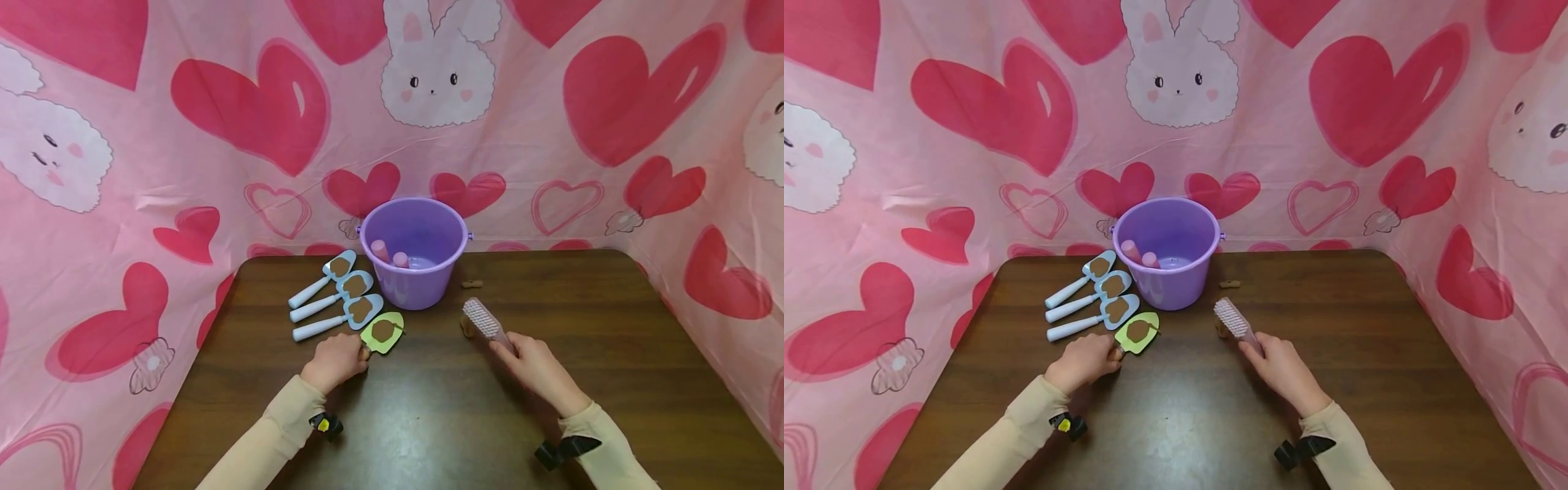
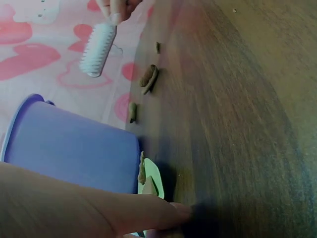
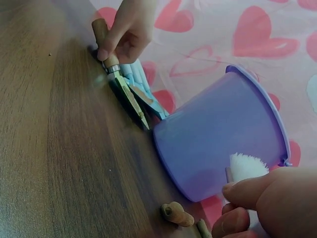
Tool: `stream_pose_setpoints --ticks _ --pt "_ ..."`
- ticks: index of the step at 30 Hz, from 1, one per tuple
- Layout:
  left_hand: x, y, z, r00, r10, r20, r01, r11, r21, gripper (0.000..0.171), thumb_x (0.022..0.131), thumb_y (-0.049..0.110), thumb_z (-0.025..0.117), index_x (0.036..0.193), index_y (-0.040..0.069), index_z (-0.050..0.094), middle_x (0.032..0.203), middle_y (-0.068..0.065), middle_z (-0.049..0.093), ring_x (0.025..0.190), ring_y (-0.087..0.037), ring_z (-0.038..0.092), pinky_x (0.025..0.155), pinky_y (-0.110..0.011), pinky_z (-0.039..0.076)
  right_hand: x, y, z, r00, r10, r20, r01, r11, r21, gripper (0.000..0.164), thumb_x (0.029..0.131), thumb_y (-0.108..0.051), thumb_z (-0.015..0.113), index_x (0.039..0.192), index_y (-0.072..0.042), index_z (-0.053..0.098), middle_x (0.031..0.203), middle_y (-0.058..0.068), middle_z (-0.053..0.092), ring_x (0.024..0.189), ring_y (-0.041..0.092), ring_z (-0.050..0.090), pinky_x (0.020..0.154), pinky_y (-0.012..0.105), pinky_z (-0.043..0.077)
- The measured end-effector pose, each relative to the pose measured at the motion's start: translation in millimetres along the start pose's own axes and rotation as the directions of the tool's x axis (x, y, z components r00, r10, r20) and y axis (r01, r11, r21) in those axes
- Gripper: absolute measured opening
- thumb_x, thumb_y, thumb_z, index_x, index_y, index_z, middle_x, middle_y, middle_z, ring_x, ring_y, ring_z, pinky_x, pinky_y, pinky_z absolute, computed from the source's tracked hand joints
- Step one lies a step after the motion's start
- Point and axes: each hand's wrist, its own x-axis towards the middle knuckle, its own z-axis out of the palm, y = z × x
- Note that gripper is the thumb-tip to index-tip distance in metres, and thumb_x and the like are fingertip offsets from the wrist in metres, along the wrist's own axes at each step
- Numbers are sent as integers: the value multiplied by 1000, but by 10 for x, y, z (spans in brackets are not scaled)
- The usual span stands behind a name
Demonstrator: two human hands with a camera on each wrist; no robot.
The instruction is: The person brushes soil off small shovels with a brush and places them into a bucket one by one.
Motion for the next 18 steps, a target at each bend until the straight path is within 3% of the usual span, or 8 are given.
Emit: stream_pose_setpoints --ticks 4,9,12,15,18 --pt "5 -2 -6 999 -22 34 23 999 -35 40 90 16 75 65 17 44 62 3 40 58 -16 42 54 -35 35 9 19 18 1000 -30 -1 30 999 -35 22 102 -27 67 95 -7 63 71 -1 48 60 13 45 53 27 36" --pt "-2 -19 5 993 -52 108 63 993 -99 24 92 16 73 89 8 51 75 -5 51 67 -22 50 62 -39 43 8 37 30 999 -42 9 43 997 -64 26 102 -31 67 88 -11 60 69 -3 46 60 12 44 54 27 35" --pt "-9 -32 28 990 -25 138 41 992 -116 22 94 12 71 96 5 50 82 -9 52 70 -25 52 67 -41 45 1 36 32 999 -22 33 25 996 -81 31 101 -37 67 85 -12 59 67 -3 46 59 12 45 54 28 34" --pt "-9 -38 52 992 14 125 2 992 -123 18 95 8 68 92 6 50 82 -9 50 70 -25 52 67 -41 45 -4 23 36 998 18 61 -14 997 -73 37 101 -45 65 87 -11 61 68 -2 47 61 13 46 55 29 35" --pt "-12 -38 72 994 51 97 -37 990 -140 19 95 5 66 87 8 48 79 -6 47 69 -23 48 65 -39 42 -5 7 42 996 45 78 -42 998 -43 42 107 -48 53 90 -10 62 70 -1 48 63 14 47 58 30 37"
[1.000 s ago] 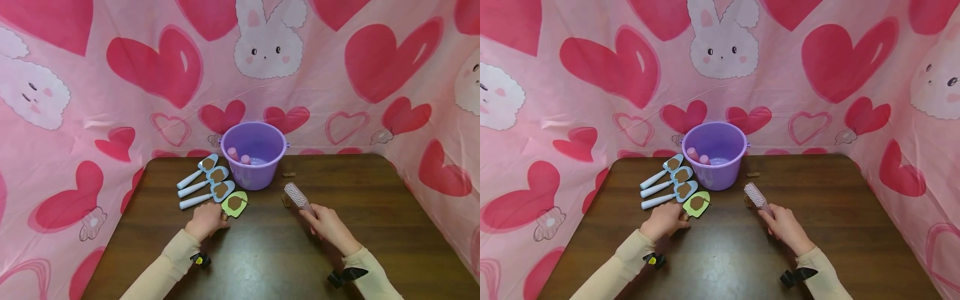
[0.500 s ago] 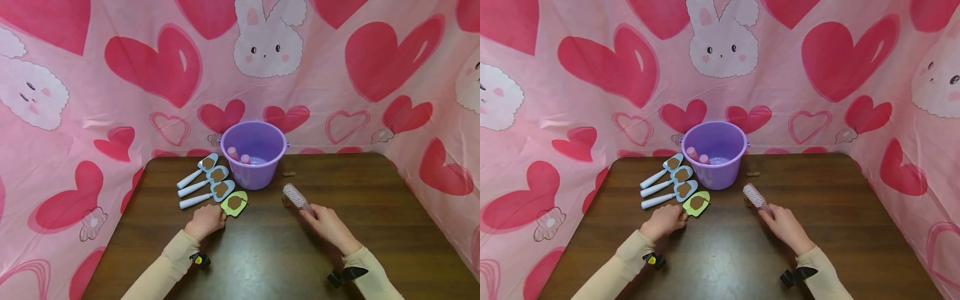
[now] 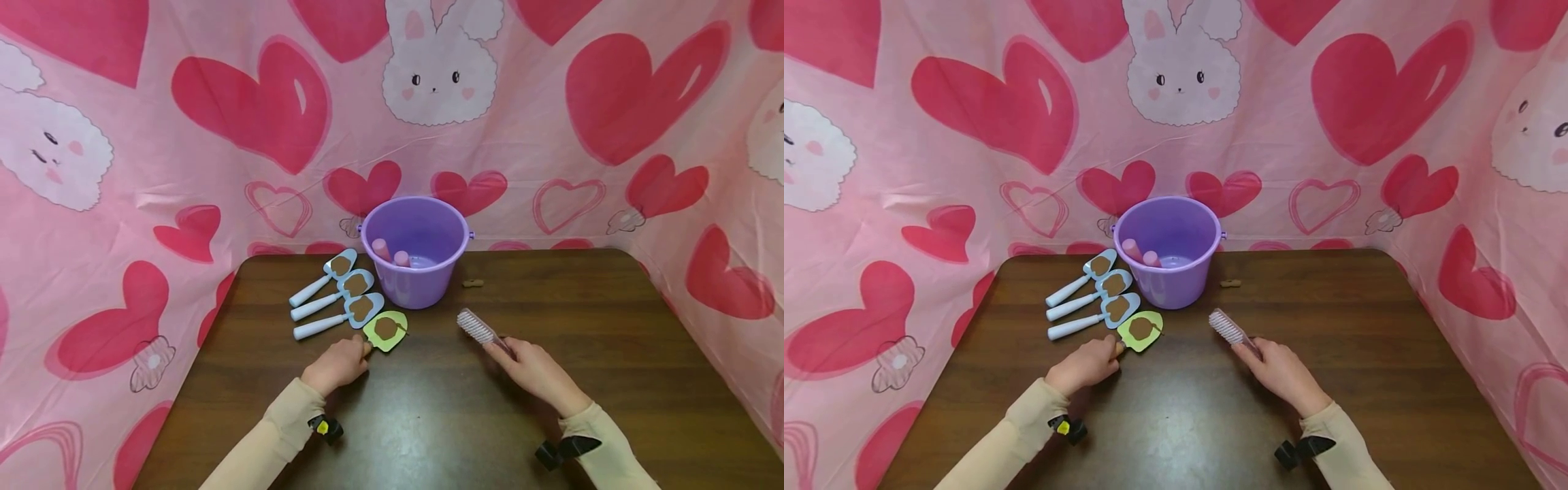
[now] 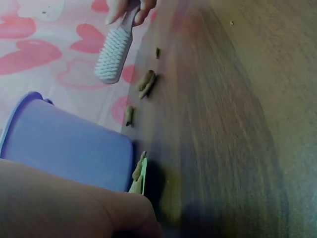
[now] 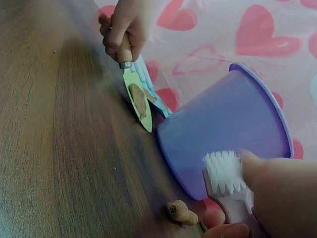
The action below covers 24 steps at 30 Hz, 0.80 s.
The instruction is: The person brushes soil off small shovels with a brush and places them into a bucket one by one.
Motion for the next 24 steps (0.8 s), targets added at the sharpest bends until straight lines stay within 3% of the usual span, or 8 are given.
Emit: stream_pose_setpoints --ticks 5,11,16,24 --pt "-19 51 20 996 79 -44 -81 996 -46 22 93 4 64 82 10 46 73 -1 39 67 -18 41 62 -34 36 10 -38 4 1000 -5 2 5 1000 22 46 113 -43 39 87 -12 60 71 -1 49 62 15 46 58 30 36" --pt "-16 236 42 981 176 -80 -182 981 -73 35 100 12 65 76 13 41 71 2 34 63 -13 37 59 -29 33 41 -152 33 997 -66 -49 64 998 -28 39 109 -43 50 93 -12 67 76 -1 54 71 15 52 66 34 42" --pt "11 419 84 964 232 -130 -240 969 -56 39 100 11 65 72 15 39 68 4 31 60 -11 35 55 -28 32 74 -266 122 989 -123 -83 121 992 -27 34 105 -43 59 83 -17 60 65 -6 43 57 10 43 55 28 34" --pt "47 623 130 950 232 -207 -241 970 -22 37 98 9 68 71 15 44 64 4 36 58 -11 43 54 -30 38 90 -380 286 968 -210 -134 204 977 -58 25 99 -35 72 80 -21 60 61 -11 42 53 4 39 51 25 30"
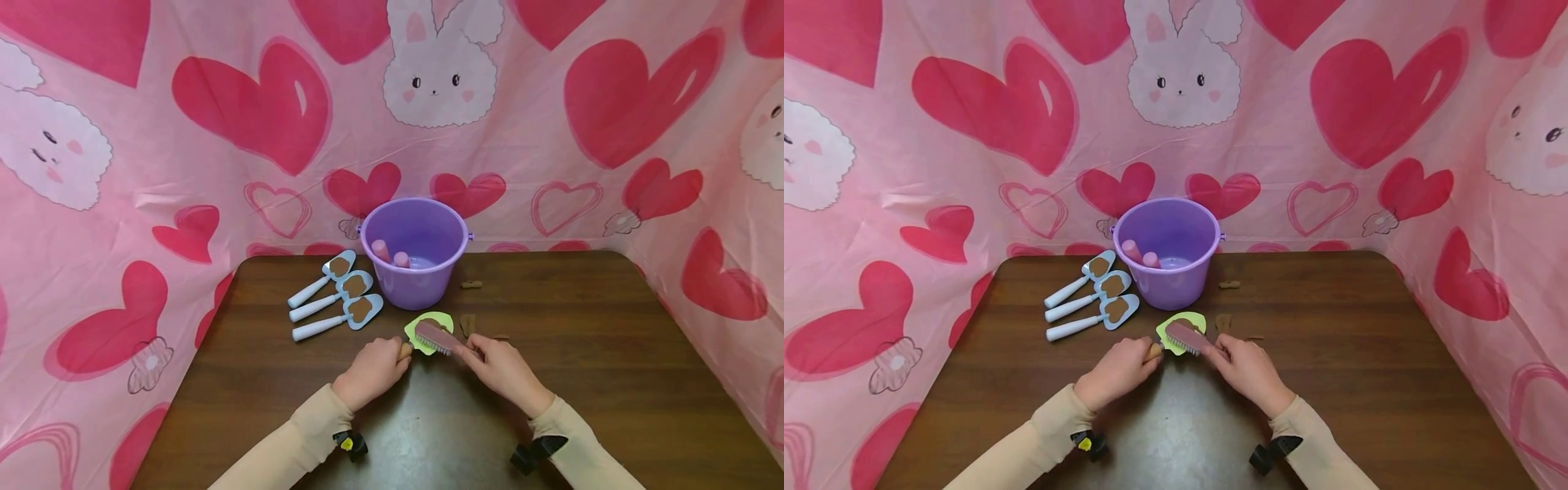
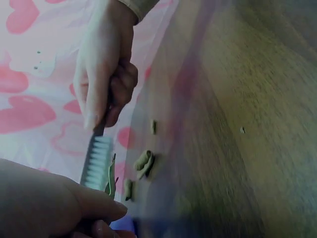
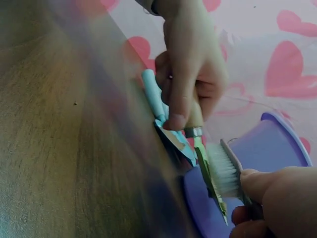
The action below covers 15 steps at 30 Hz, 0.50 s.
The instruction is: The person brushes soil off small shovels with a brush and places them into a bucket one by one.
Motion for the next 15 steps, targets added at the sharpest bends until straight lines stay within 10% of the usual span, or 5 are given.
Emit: stream_pose_setpoints --ticks 15 --pt "93 77 -4 996 3 -88 3 998 65 42 95 17 75 66 17 45 59 4 40 59 -17 57 54 -36 45 57 -19 43 1000 -15 -24 14 999 -46 31 98 -34 73 76 -21 55 60 -11 39 53 6 39 50 25 30"
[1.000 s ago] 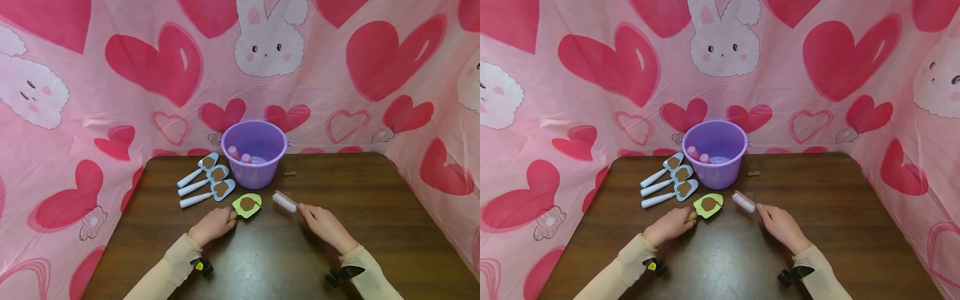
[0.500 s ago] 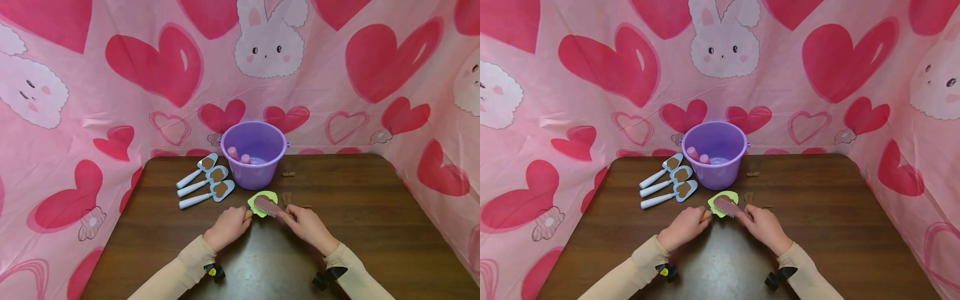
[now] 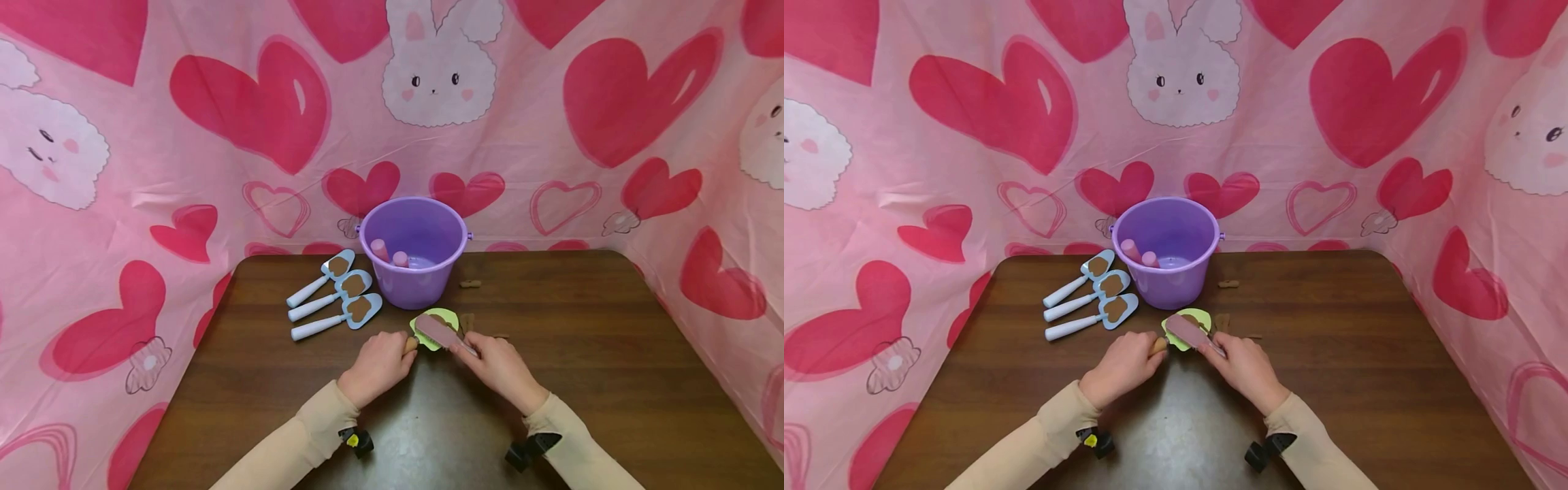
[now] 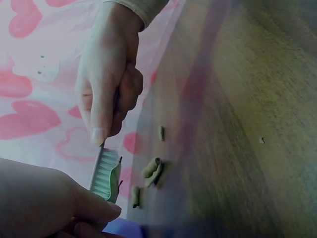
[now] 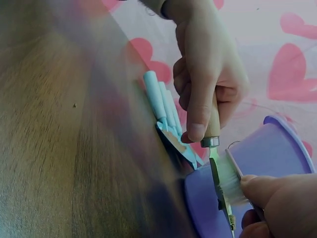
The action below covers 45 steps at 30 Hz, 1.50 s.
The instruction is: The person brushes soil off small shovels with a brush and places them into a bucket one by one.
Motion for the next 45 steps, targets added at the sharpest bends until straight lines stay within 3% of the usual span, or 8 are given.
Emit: stream_pose_setpoints --ticks 7,20,30,39,45 --pt "1 -6 -18 999 21 -32 -21 1000 5 42 96 15 73 67 17 43 60 4 42 60 -20 60 54 -37 46 -14 -53 -33 998 52 -40 -53 999 -13 34 98 -37 72 76 -18 54 60 -8 40 53 9 40 50 27 29" --pt "-11 -12 -36 999 0 -40 0 1000 -8 42 95 15 74 67 15 43 60 2 40 59 -20 58 54 -37 45 -16 -124 15 987 87 -135 -88 996 -2 36 100 -31 70 73 -15 52 59 -6 37 54 13 40 50 30 31" --pt "24 16 -73 1000 5 -9 -5 1000 -14 37 96 15 73 69 15 48 62 3 42 57 -14 50 54 -33 42 -11 -108 15 995 -5 -98 0 999 -44 34 98 -34 73 76 -18 53 59 -10 37 50 7 38 48 26 29" --pt "4 -1 -62 998 49 -29 -49 999 2 41 96 13 73 67 17 43 62 5 38 57 -15 52 53 -33 40 1 -30 9 993 3 -122 -7 999 -33 35 98 -31 73 75 -16 51 60 -9 36 52 9 38 49 26 27" --pt "-10 -1 -70 999 36 -9 -36 999 -14 41 95 13 74 67 17 43 62 5 36 57 -13 48 54 -32 40 21 33 6 992 2 -128 -7 999 -35 35 99 -32 72 76 -16 52 60 -8 36 52 9 38 49 26 27"
